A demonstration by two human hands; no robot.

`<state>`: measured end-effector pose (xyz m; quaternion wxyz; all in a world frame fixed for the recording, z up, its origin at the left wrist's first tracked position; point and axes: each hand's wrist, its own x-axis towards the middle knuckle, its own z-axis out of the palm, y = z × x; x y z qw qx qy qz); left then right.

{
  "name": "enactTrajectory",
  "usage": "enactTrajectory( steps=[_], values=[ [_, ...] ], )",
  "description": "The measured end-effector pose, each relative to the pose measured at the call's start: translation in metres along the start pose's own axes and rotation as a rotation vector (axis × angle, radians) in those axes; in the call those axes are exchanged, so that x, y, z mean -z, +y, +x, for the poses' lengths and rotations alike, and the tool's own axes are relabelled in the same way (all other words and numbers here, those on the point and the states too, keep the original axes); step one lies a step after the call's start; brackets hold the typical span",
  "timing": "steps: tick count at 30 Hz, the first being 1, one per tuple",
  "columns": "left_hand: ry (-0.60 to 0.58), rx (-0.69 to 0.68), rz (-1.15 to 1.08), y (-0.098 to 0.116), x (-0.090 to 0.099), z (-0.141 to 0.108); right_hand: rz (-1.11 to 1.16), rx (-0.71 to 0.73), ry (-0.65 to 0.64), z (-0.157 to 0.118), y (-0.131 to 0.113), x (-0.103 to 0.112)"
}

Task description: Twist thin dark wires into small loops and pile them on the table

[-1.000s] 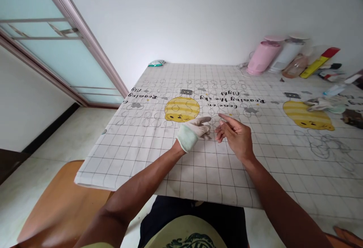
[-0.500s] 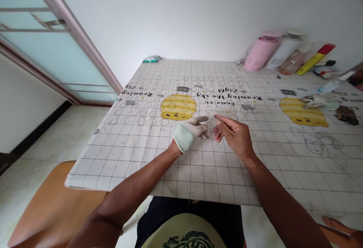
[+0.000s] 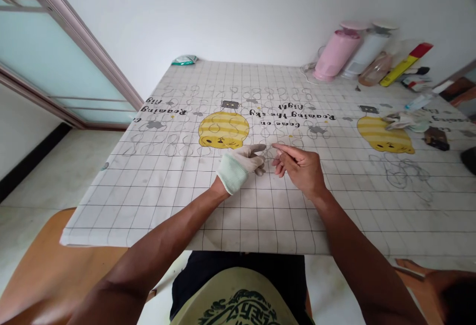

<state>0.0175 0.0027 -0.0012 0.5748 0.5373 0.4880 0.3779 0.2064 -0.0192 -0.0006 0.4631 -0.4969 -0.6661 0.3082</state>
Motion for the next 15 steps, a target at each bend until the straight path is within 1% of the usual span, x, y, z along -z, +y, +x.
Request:
enactTrajectory(
  steps=[5,8,12,15],
  values=[
    [-0.005,-0.033,-0.006,-0.005,0.001,-0.001,-0.093,0.046,-0.002,0.0,0.005,0.001],
    [0.013,-0.041,0.018,-0.001,0.0,-0.005,-0.109,0.071,0.005,0.001,0.009,0.0],
    [0.062,-0.01,0.115,0.006,-0.001,-0.009,-0.123,0.122,0.024,0.002,0.011,0.001],
    [0.047,-0.031,0.08,0.007,0.003,-0.01,-0.119,0.14,0.038,0.002,0.01,0.002]
  ],
)
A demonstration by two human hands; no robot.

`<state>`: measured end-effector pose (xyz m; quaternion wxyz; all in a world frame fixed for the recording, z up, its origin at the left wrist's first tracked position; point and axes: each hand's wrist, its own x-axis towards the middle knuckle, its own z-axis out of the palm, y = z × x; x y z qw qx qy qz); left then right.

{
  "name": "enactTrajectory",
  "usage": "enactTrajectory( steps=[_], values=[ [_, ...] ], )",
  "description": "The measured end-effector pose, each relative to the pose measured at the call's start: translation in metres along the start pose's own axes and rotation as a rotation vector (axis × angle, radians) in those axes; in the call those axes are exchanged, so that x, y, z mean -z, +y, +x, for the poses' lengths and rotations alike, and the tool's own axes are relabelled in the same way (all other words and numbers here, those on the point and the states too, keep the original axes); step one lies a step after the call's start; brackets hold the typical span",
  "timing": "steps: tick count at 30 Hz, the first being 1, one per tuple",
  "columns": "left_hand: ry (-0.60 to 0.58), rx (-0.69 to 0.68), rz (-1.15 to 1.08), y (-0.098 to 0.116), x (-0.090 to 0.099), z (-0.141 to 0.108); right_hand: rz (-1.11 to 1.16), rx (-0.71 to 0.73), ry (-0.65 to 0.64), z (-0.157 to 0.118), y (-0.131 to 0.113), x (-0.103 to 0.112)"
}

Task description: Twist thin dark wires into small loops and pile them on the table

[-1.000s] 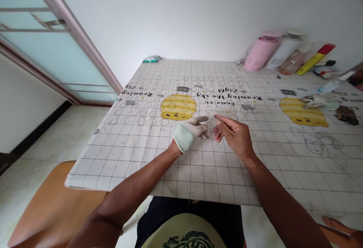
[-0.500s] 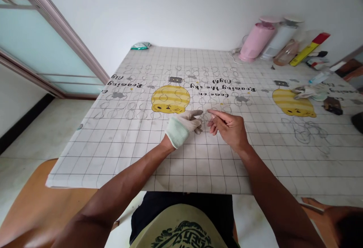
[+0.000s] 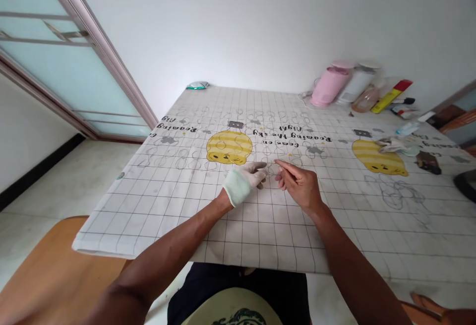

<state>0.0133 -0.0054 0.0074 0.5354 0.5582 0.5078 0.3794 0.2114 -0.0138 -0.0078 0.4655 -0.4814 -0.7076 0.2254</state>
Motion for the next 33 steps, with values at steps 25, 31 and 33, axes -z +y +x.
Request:
enactTrajectory(
  steps=[25,31,33],
  values=[
    [-0.153,0.062,-0.025,-0.009,0.009,0.006,-0.098,0.127,-0.118,-0.004,0.007,0.009],
    [-0.19,0.093,-0.085,-0.006,0.013,0.008,-0.083,0.149,-0.15,-0.003,0.009,0.011],
    [-0.204,0.091,-0.096,-0.003,0.013,0.006,-0.071,0.154,-0.153,-0.003,0.01,0.011]
  ],
)
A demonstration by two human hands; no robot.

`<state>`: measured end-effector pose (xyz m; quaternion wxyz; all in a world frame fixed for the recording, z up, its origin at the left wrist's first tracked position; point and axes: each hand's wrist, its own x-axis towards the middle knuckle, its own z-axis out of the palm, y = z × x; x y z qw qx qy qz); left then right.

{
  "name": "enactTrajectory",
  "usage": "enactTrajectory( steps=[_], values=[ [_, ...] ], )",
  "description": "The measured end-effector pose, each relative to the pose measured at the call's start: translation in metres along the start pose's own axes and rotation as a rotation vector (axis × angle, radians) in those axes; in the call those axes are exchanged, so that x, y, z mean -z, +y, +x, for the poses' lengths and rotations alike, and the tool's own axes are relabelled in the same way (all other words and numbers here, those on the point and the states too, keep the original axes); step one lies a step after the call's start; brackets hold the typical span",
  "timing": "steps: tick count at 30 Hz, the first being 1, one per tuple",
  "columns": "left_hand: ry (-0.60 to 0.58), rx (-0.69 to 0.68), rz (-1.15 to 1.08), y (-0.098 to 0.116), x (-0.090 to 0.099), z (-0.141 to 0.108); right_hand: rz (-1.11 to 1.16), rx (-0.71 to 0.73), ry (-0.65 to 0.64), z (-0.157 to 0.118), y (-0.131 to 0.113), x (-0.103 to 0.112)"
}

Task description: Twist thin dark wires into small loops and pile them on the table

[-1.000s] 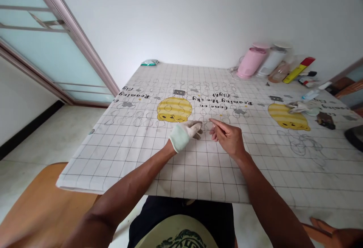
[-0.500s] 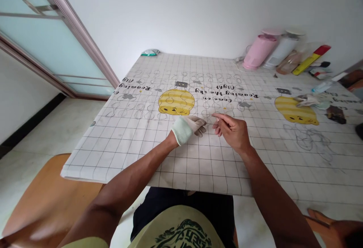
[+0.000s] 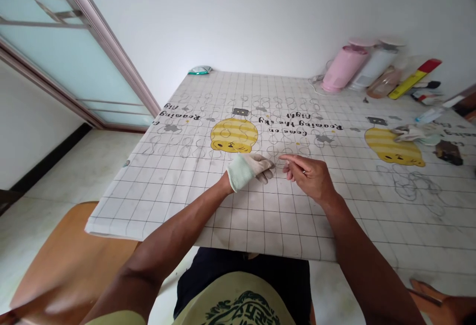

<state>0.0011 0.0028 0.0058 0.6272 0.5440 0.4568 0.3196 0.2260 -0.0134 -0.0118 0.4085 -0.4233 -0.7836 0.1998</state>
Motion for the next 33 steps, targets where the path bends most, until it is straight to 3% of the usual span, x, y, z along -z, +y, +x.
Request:
enactTrajectory(
  steps=[7,12,19,22,29,33],
  values=[
    [-0.049,0.009,0.07,0.004,-0.005,-0.006,0.014,-0.014,-0.058,0.0,-0.003,0.0],
    [-0.067,-0.019,0.086,0.004,-0.004,-0.008,0.283,-0.211,-0.143,0.003,-0.012,0.006],
    [-0.055,-0.055,0.083,0.003,-0.013,-0.01,0.64,-0.319,-0.199,0.008,-0.014,0.013],
    [-0.043,-0.06,0.087,-0.002,-0.015,-0.005,0.626,-0.312,-0.165,0.009,-0.014,0.013],
    [0.133,-0.173,-0.089,-0.004,-0.011,0.0,0.533,-0.273,-0.12,0.013,-0.018,0.011],
    [0.109,-0.207,-0.068,-0.002,-0.011,-0.002,0.535,-0.307,-0.093,0.015,-0.022,0.0]
  ],
)
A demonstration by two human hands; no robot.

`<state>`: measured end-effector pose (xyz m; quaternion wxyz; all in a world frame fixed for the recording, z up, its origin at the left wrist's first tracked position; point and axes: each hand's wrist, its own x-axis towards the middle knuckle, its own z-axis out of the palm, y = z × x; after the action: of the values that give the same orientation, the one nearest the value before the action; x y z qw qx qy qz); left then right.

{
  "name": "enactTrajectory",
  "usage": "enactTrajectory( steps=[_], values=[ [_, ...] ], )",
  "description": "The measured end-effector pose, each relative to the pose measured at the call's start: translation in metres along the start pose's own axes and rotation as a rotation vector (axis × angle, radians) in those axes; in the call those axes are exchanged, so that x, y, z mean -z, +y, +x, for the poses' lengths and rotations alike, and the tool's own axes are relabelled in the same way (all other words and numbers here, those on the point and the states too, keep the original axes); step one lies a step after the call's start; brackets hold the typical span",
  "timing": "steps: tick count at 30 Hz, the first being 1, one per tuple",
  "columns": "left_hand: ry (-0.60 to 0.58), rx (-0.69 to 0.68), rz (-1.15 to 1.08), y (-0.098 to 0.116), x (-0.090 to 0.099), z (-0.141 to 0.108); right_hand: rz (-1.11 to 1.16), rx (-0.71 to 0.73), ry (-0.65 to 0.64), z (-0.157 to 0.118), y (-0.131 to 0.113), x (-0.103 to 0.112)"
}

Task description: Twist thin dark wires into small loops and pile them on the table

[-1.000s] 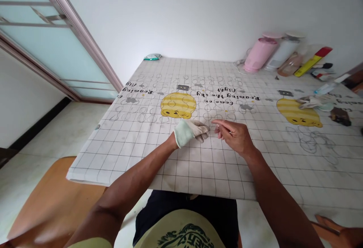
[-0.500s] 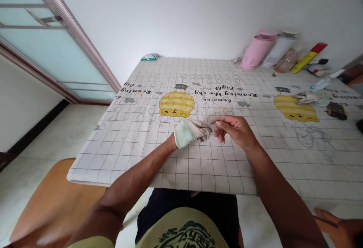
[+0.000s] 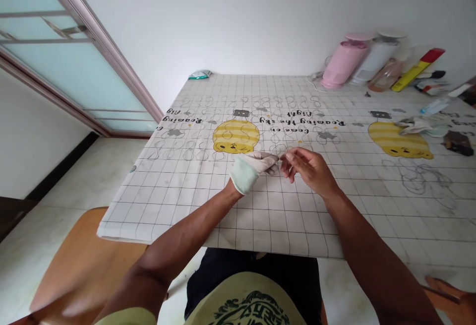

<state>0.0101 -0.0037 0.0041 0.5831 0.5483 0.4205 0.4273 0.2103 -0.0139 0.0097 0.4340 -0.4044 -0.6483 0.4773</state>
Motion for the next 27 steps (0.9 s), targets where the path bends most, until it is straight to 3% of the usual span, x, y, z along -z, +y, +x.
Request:
enactTrajectory(
  steps=[3,9,12,16,21,27],
  values=[
    [-0.045,0.007,0.042,-0.003,-0.002,-0.001,0.012,-0.007,0.029,0.001,0.002,-0.007],
    [0.021,-0.021,0.26,-0.011,-0.01,-0.003,0.069,-0.042,0.016,0.001,0.006,-0.009],
    [0.045,-0.002,0.212,-0.009,-0.013,-0.004,0.054,-0.037,0.052,0.001,0.005,-0.008],
    [0.052,0.015,0.032,-0.002,-0.004,-0.004,-0.097,-0.005,0.122,0.0,0.004,-0.005],
    [0.162,-0.031,-0.071,0.002,0.014,0.001,-0.103,-0.02,0.129,-0.001,0.006,0.001],
    [0.079,0.075,0.168,0.005,0.012,0.0,-0.093,-0.043,0.144,0.0,0.009,0.004]
  ],
)
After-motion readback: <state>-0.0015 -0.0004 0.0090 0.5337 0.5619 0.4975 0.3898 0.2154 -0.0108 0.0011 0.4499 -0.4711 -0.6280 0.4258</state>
